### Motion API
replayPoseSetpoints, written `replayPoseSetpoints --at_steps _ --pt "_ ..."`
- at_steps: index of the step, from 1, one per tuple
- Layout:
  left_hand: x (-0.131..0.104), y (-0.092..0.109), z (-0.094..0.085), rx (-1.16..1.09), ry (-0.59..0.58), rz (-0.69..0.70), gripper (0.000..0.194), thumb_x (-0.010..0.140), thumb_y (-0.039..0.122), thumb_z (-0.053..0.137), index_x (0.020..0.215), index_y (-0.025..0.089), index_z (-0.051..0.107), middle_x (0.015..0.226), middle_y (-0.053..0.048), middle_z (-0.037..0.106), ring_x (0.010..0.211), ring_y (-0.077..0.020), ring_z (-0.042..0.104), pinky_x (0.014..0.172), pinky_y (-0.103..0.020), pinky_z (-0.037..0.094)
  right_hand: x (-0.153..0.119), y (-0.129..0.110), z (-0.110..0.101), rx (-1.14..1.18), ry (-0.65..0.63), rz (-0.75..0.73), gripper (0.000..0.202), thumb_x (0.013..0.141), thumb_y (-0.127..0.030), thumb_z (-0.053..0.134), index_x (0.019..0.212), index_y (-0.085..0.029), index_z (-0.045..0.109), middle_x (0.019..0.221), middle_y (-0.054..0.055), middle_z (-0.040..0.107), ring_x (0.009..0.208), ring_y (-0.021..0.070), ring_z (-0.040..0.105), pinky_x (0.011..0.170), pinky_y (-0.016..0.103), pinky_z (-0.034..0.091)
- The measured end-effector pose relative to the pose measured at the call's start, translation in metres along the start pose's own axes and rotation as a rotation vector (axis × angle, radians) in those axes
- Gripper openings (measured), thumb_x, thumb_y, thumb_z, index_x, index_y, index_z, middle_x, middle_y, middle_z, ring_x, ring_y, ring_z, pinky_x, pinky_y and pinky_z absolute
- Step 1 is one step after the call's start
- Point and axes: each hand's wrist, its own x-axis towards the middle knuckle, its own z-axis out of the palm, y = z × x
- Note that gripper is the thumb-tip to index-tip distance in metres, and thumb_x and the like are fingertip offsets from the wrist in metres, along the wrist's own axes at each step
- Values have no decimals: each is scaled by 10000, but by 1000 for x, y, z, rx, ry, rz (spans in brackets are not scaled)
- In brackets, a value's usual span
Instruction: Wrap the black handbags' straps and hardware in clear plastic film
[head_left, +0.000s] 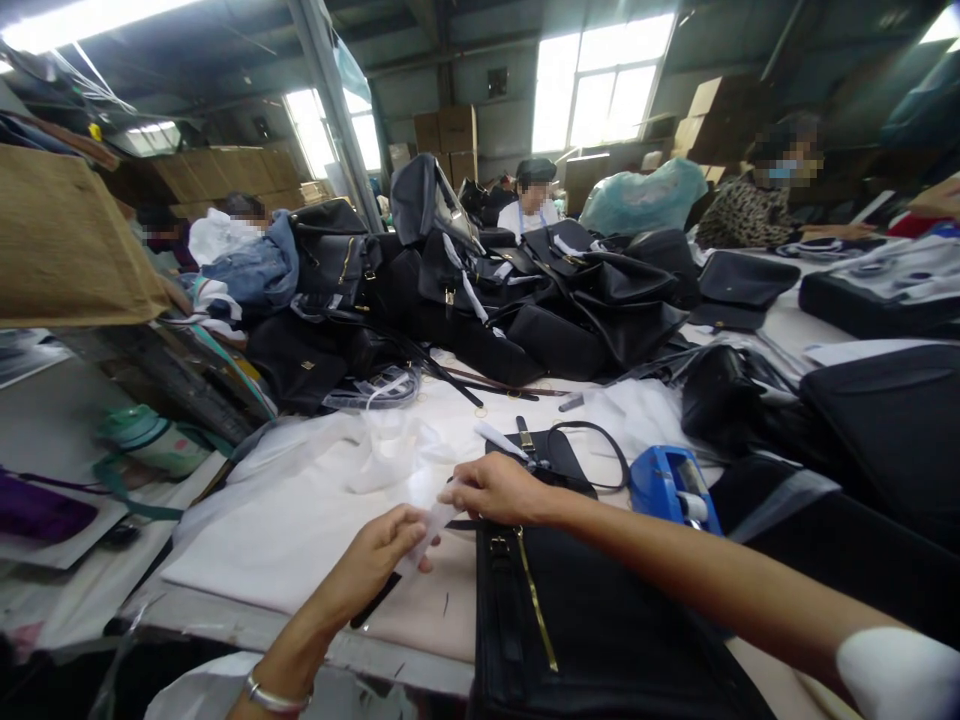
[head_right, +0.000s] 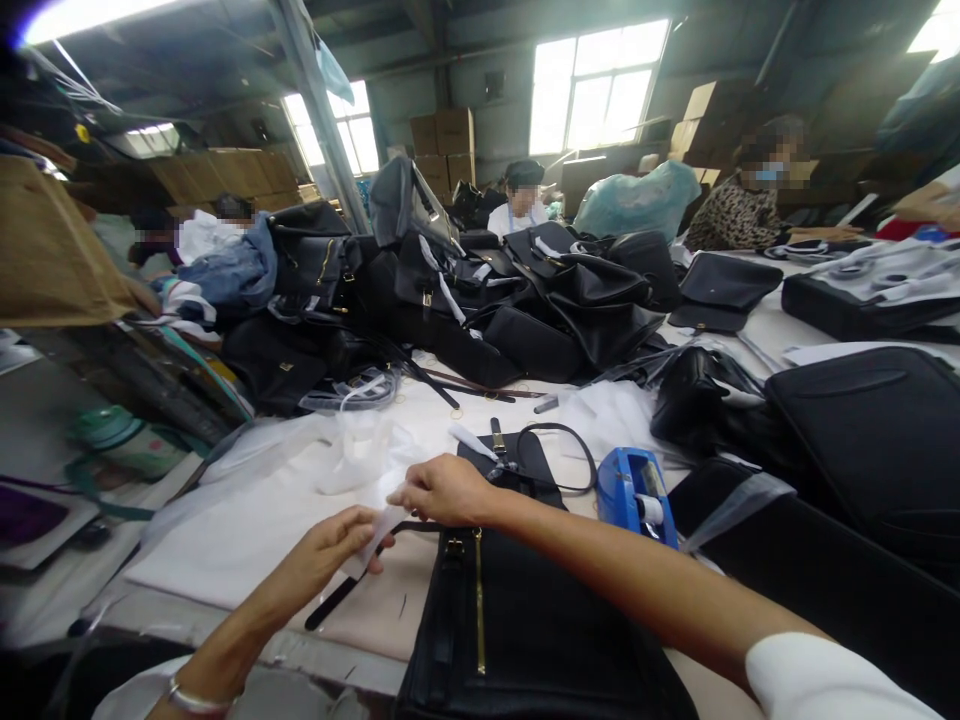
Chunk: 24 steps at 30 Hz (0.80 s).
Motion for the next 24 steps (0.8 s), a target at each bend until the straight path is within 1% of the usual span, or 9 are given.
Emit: replayPoseSetpoints --at_steps 2,5,7,9,11,14,17,20,24 --pt "6 -3 2 -102 30 29 267 873 384 570 1027 169 605 810 -10 680 717 -158 629 748 -283 436 5 0 7 -66 -13 -24 303 887 -406 547 749 -154 644 637 -18 638 567 89 522 521 195 317" --pt "11 -13 6 -167 100 18 222 829 379 637 836 158 609 688 16 628 597 -130 569 665 -264 416 12 10 10 -141 -128 -76 336 955 -420 442 875 -160 638 706 -12 663 605 94 557 541 194 342" --pt "11 -20 5 -162 147 9 244 825 386 639 749 160 589 651 19 615 563 -122 546 635 -259 401 15 24 10 -348 -134 -113 370 989 -423 365 989 -159 625 813 28 685 704 126 603 600 217 380" --pt "8 -25 3 -161 170 9 258 838 399 620 743 161 589 659 14 627 571 -121 549 648 -259 402 15 41 11 -591 -83 -140 335 975 -382 409 993 -133 633 903 97 681 834 194 616 682 274 401" --pt "3 -28 1 -160 181 10 278 849 418 603 745 160 592 675 7 639 583 -123 557 661 -261 408 13 56 13 -707 -75 -158 263 923 -328 513 910 -105 653 918 150 669 909 261 603 741 336 401" --pt "-2 -30 -1 -159 197 8 293 850 437 597 753 161 591 688 1 646 590 -128 567 660 -263 414 9 70 19 -783 -104 -189 167 873 -243 567 871 -104 660 866 146 670 894 284 608 765 380 406" --pt "-4 -33 -4 -156 213 2 292 846 438 602 757 160 587 681 1 647 579 -128 567 645 -262 410 5 74 20 -862 -117 -195 163 844 -274 608 903 -130 657 846 118 680 855 287 625 757 392 423" --pt "-3 -37 -8 -151 219 10 283 852 427 599 761 159 585 670 9 637 576 -124 562 640 -259 407 0 73 14 -872 -121 -153 252 823 -358 646 951 -141 645 864 115 688 833 287 644 730 373 441" --pt "-2 -40 -12 -149 231 19 268 849 415 606 754 165 587 653 22 619 586 -122 554 644 -254 405 -9 70 0 -860 -162 -104 201 829 -296 629 941 -129 635 890 129 688 809 270 658 671 325 438"
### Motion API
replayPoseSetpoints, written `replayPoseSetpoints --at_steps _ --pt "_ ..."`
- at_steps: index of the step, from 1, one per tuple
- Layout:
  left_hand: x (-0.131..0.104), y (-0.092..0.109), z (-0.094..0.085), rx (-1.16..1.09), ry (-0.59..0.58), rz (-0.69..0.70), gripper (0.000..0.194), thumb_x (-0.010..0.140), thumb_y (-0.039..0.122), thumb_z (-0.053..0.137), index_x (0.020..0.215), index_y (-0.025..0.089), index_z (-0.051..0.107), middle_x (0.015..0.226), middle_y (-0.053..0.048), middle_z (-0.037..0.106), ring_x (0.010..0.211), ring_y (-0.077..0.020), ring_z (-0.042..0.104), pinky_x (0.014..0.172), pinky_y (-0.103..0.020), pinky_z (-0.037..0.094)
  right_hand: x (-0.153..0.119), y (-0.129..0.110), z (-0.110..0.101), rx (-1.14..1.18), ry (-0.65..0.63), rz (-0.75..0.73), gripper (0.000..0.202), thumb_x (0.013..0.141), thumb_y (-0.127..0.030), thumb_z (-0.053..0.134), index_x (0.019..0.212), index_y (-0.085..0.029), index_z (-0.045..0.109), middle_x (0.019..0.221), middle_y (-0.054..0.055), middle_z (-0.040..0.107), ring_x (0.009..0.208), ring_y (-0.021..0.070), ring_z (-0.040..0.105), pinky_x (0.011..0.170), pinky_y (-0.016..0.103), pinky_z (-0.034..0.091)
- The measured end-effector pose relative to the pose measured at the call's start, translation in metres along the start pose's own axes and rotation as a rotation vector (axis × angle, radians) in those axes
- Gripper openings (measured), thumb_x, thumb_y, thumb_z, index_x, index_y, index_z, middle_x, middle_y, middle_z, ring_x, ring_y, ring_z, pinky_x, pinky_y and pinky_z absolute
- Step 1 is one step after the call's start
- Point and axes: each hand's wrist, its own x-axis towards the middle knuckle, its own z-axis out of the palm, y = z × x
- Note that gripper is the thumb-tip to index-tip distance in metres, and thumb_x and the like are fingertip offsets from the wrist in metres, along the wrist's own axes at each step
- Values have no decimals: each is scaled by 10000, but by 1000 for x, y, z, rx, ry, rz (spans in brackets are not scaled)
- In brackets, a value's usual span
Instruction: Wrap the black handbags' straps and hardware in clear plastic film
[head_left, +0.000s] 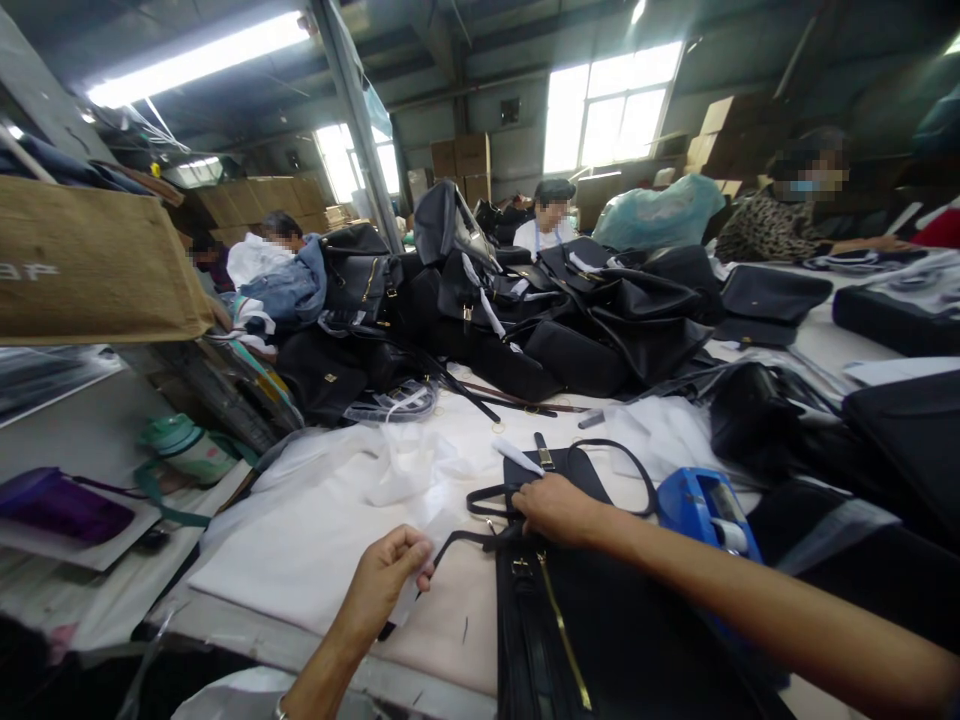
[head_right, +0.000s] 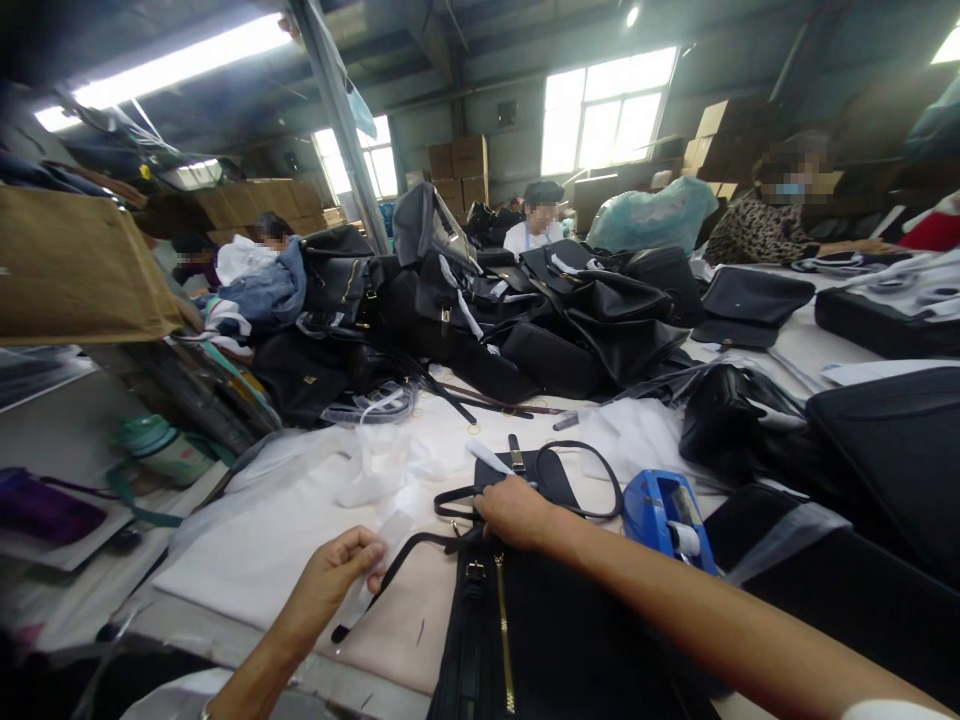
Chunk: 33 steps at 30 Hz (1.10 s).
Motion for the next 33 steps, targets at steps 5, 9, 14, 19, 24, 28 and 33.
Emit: replayPoseSetpoints --at_steps 5,9,14,19,24,28,33 --pt "1 -1 -1 7 5 3 266 845 412 608 753 164 590 660 17 623 585 -125 560 639 -253 411 -16 4 -19 207 90 60 112 839 -226 587 922 -169 633 894 68 693 834 221 646 665 276 406" --pt "3 -1 2 11 -14 22 256 840 399 612 746 162 587 665 13 626 578 -124 563 642 -253 416 -28 5 -39 561 218 69 159 899 -296 526 984 -220 637 844 4 684 761 154 619 668 236 394" --pt "5 3 9 17 -47 34 241 852 376 600 749 159 584 673 8 626 580 -121 560 639 -253 415 -32 5 -49 650 308 84 173 904 -300 521 995 -226 648 865 11 682 761 153 602 699 241 400" --pt "3 6 10 28 -68 46 231 868 365 588 763 159 579 677 11 624 584 -115 559 649 -253 411 -31 6 -45 602 358 88 156 898 -290 530 977 -227 650 890 12 674 789 158 596 712 243 402" --pt "3 4 8 29 -70 40 231 866 365 591 769 156 577 681 9 628 577 -115 558 639 -252 407 -34 7 -44 591 364 85 160 907 -294 524 986 -230 648 900 11 670 803 155 593 720 241 403" --pt "4 5 10 26 -76 40 232 867 364 589 763 157 572 673 14 620 578 -115 556 642 -254 410 -35 6 -45 559 334 64 160 913 -296 517 994 -229 638 900 15 670 806 156 598 732 245 405" --pt "4 9 12 29 -109 45 225 868 360 585 772 157 573 674 16 614 581 -115 549 639 -253 412 -36 4 -47 493 338 40 153 922 -295 507 1005 -229 618 907 16 663 814 157 602 733 247 401"
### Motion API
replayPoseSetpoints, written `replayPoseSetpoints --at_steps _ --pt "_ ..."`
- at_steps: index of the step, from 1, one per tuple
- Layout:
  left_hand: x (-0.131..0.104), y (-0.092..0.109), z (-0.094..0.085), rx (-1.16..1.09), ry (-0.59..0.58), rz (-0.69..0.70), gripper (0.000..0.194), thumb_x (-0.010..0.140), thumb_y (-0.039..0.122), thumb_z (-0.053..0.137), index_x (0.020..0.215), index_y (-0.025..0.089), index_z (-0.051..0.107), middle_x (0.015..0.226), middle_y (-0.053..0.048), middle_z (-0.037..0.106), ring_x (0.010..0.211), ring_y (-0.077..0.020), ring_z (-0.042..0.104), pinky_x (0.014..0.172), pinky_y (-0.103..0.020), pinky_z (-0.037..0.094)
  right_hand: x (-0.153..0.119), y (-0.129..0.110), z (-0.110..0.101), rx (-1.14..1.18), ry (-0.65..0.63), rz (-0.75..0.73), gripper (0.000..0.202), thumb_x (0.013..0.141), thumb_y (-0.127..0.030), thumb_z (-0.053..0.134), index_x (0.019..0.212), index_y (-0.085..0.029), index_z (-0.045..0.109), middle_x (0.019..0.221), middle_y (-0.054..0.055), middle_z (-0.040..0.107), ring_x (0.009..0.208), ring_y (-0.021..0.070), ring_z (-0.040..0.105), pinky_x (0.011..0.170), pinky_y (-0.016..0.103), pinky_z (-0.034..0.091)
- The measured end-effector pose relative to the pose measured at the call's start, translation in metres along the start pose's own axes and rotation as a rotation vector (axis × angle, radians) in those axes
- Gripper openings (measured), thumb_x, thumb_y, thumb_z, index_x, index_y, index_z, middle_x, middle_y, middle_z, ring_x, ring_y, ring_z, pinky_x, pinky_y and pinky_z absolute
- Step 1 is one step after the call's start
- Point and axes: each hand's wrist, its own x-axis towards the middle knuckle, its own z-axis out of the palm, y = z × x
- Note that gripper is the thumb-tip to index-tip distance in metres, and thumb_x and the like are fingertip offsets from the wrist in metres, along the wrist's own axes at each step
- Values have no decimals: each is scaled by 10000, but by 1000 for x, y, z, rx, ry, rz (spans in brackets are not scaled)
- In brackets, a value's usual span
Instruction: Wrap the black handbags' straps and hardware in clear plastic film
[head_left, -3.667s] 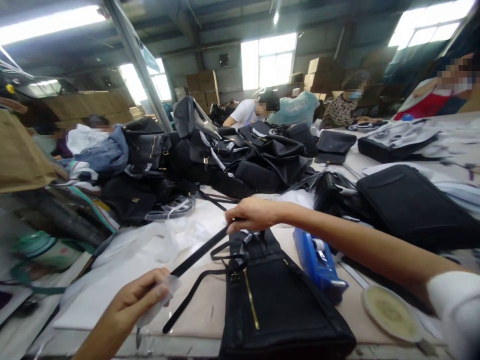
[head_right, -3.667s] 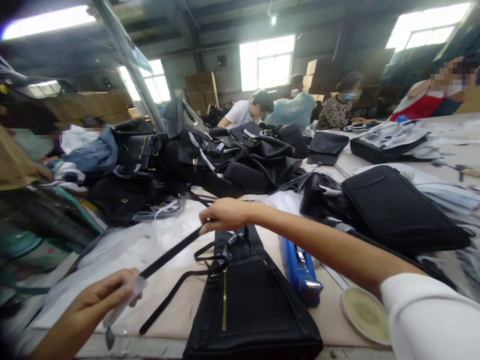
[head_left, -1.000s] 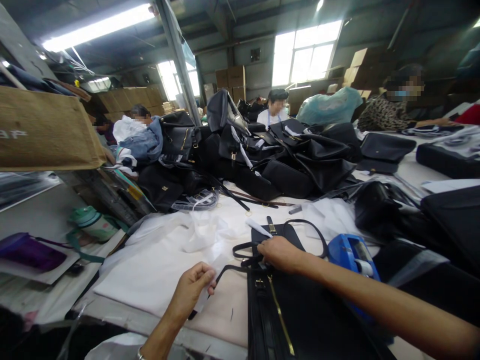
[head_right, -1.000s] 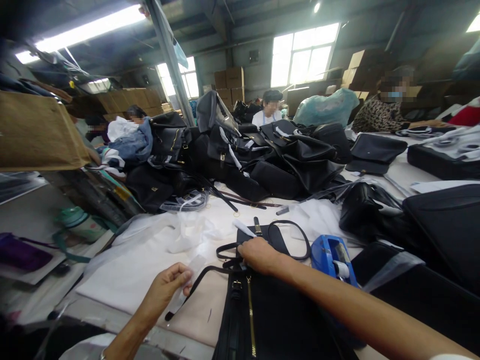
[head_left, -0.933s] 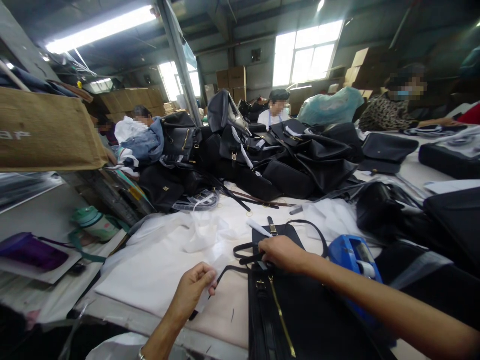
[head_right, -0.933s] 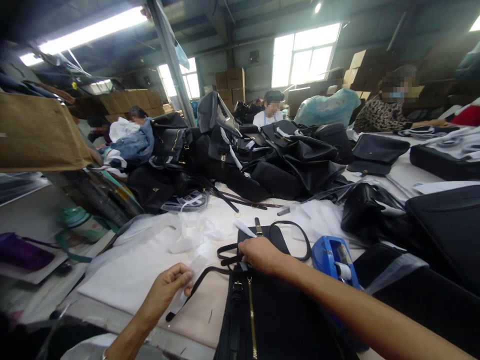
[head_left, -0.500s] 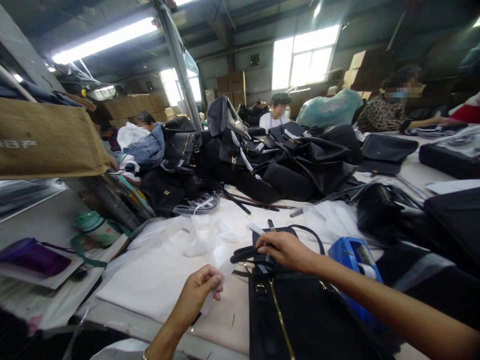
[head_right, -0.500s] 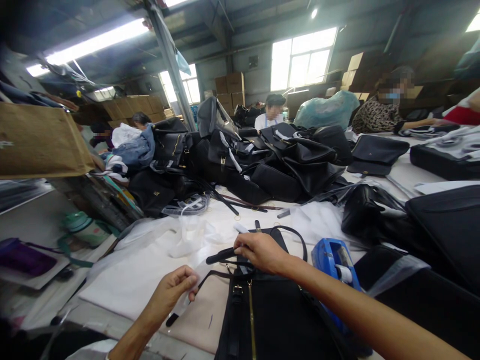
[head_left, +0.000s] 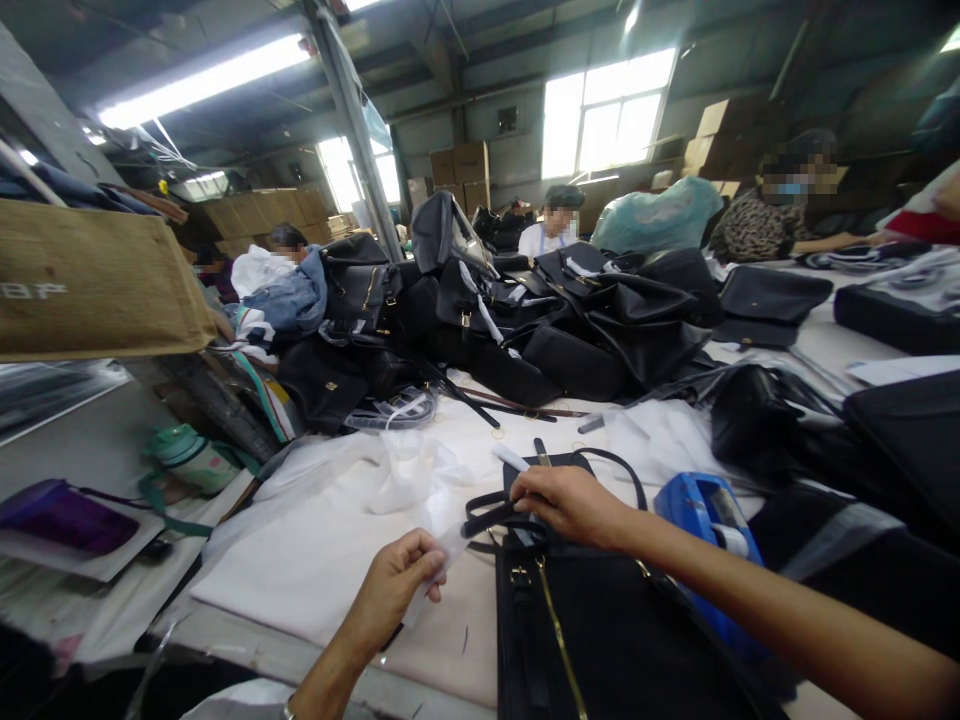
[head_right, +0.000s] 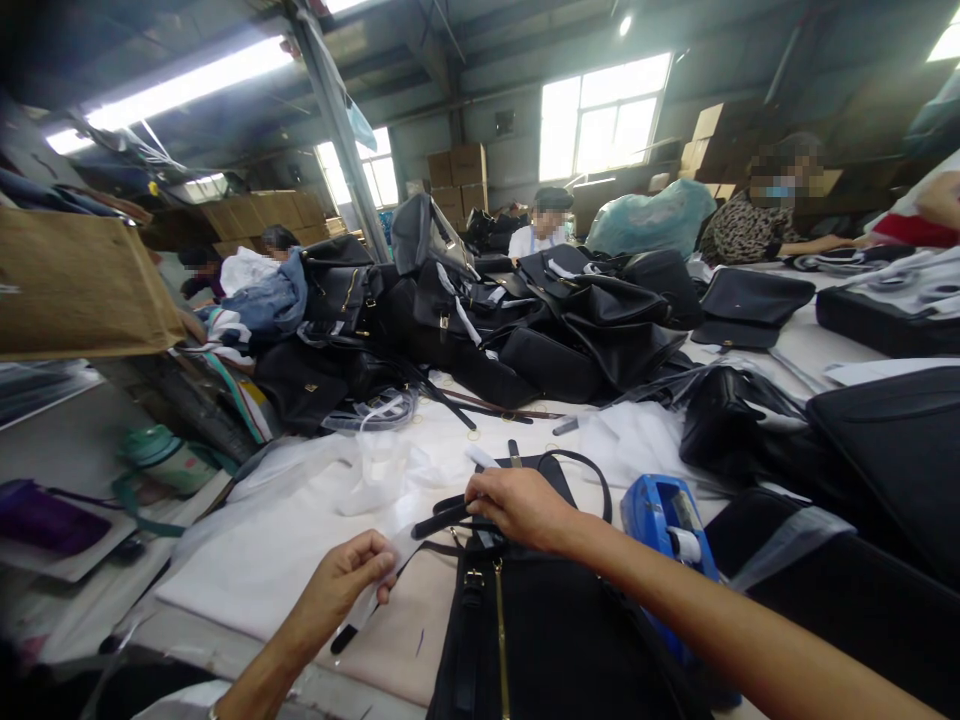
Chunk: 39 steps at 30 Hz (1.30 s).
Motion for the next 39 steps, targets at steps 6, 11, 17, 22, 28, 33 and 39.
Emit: replayPoseSetpoints --at_steps 6,11,17,22,28,33,39 --pt "1 4 2 19 -20 -12 226 858 356 589 757 154 574 661 17 602 559 -108 536 607 -243 401 0 0 -3 -83 8 -45 151 933 -287 492 1020 -226 599 926 25 642 818 157 592 709 247 386" --pt "5 7 5 14 -47 -38 214 845 349 600 753 158 566 654 20 591 520 -102 516 547 -233 385 -1 -8 -3 -208 57 -91 152 949 -268 458 1028 -226 580 908 22 620 790 149 573 662 250 354" --pt "4 9 4 37 -54 -38 157 824 301 619 787 151 594 642 24 585 514 -94 494 528 -221 375 -5 -10 0 -365 123 -108 207 977 -286 386 1000 -202 573 876 37 595 742 146 548 635 263 337" --pt "4 9 4 41 -44 -38 142 814 288 623 801 148 602 649 19 590 520 -97 496 526 -218 378 -9 -8 0 -311 73 -103 237 984 -290 361 1005 -198 578 897 43 609 764 149 563 647 266 347" --pt "5 16 13 77 -34 -20 178 831 330 611 804 155 617 658 27 583 518 -97 493 538 -216 378 -6 -8 -4 -148 -58 -105 196 960 -328 450 1032 -245 612 910 16 632 759 135 580 621 241 336" --pt "7 19 25 189 -65 -3 285 885 411 526 861 164 667 703 -7 662 551 -134 562 610 -246 428 1 -12 -3 -135 -130 -130 184 933 -306 505 1051 -245 632 912 25 661 744 146 599 607 237 346" --pt "11 18 43 171 -115 -79 300 892 431 502 817 175 642 742 -29 700 631 -173 622 630 -257 442 6 -24 27 38 -193 -173 391 904 -296 546 1266 -160 488 1039 99 672 895 204 639 702 249 425"
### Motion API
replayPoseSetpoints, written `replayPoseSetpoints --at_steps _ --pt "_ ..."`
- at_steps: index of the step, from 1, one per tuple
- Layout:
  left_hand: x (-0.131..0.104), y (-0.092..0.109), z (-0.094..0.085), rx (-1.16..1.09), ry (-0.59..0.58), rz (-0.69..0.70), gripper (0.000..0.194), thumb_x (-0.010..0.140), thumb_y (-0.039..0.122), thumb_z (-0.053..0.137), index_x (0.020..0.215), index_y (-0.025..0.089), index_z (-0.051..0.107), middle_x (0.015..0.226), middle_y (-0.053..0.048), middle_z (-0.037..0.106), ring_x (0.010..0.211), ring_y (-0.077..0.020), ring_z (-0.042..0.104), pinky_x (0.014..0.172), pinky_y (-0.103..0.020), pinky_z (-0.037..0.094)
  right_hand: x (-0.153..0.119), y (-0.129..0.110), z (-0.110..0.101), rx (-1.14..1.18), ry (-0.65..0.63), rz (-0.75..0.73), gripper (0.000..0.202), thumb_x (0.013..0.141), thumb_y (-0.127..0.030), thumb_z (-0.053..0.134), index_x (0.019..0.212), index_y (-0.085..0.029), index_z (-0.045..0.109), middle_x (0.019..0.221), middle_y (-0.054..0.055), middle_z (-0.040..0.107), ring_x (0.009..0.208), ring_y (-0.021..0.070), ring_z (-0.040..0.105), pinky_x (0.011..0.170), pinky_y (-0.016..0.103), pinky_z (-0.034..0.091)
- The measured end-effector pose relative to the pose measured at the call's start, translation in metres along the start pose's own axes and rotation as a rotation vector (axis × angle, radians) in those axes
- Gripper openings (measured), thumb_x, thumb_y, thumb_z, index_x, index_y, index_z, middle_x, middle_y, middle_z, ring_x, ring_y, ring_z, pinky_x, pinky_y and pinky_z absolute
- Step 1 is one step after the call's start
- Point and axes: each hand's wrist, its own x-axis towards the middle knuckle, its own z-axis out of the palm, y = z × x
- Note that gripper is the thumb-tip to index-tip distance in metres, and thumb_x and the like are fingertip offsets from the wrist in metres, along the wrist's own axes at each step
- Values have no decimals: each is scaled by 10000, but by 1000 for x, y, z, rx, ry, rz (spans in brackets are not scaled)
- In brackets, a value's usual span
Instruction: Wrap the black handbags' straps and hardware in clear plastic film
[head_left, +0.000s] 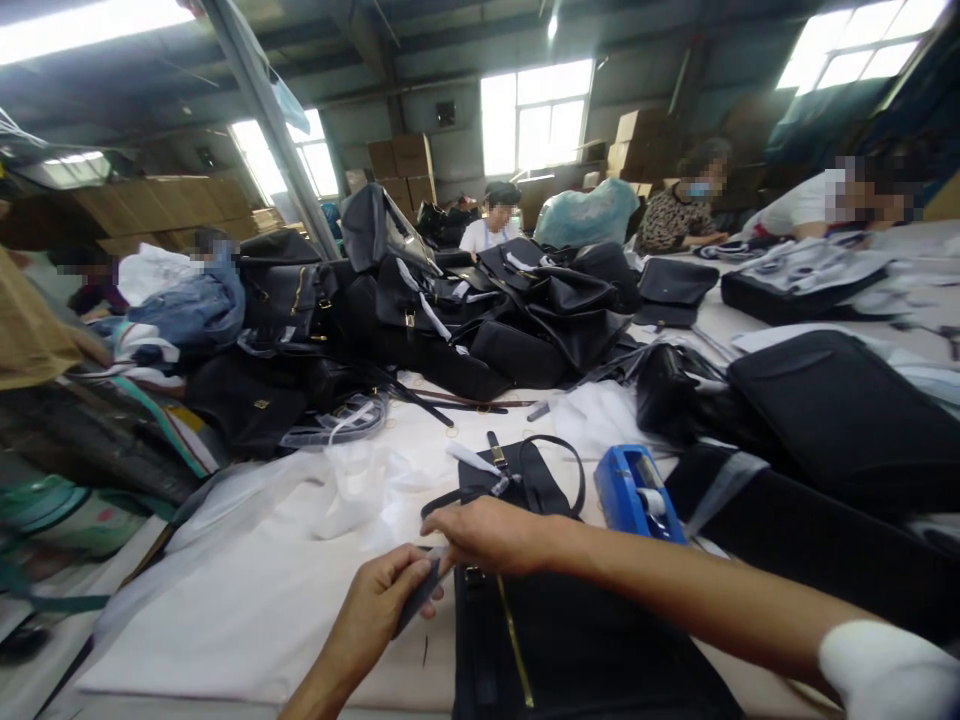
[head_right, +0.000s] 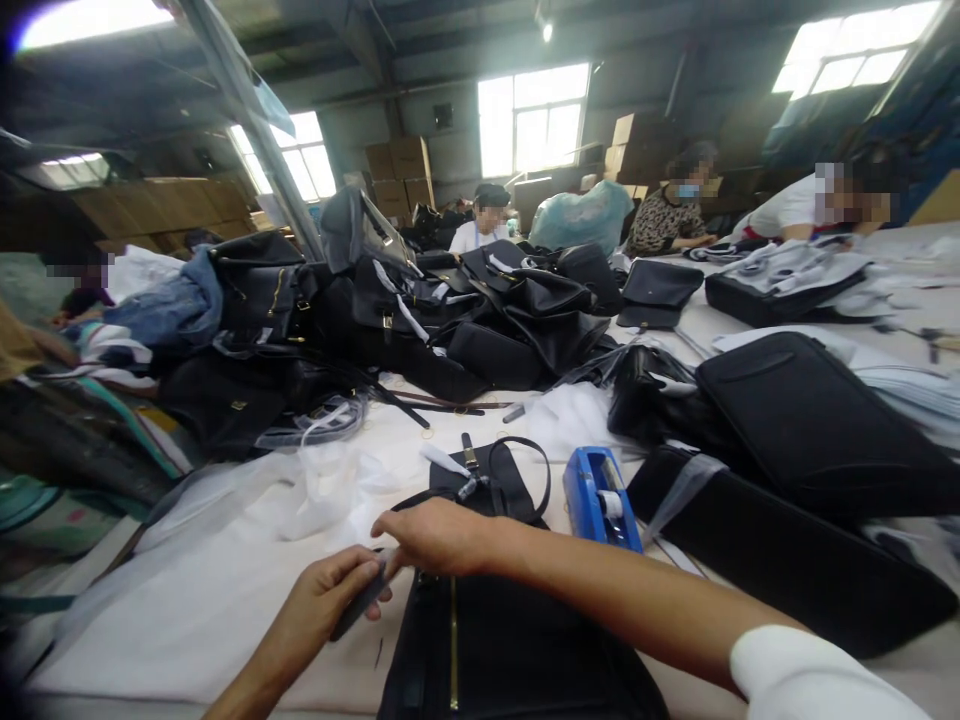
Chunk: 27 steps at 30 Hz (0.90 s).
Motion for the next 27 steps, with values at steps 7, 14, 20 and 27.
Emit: replayPoseSetpoints --at_steps 7,14,20,27 --pt "1 2 -8 136 121 40 319 894 458 486 774 189 606 690 -3 671 604 -171 607 629 -264 454 -19 26 -13 195 -47 177 317 956 -354 435 1200 -185 548 913 53 675 813 173 621 697 249 427" --pt "7 7 4 229 115 99 306 911 406 463 727 205 602 656 0 673 629 -186 634 631 -258 433 -17 24 -1 94 -35 177 190 918 -296 484 896 -165 621 820 38 659 722 150 583 625 225 370" --pt "9 5 15 266 112 90 276 910 383 455 726 218 578 679 -7 683 642 -192 639 632 -263 427 -9 1 16 70 -5 177 282 868 -196 519 1147 -156 527 893 80 678 779 186 624 630 235 383" --pt "-11 -19 17 407 92 64 281 935 411 400 729 245 493 595 18 567 559 -178 547 558 -265 326 -15 11 12 168 -95 95 236 906 -194 474 1112 -171 587 978 74 684 863 178 636 706 235 424"
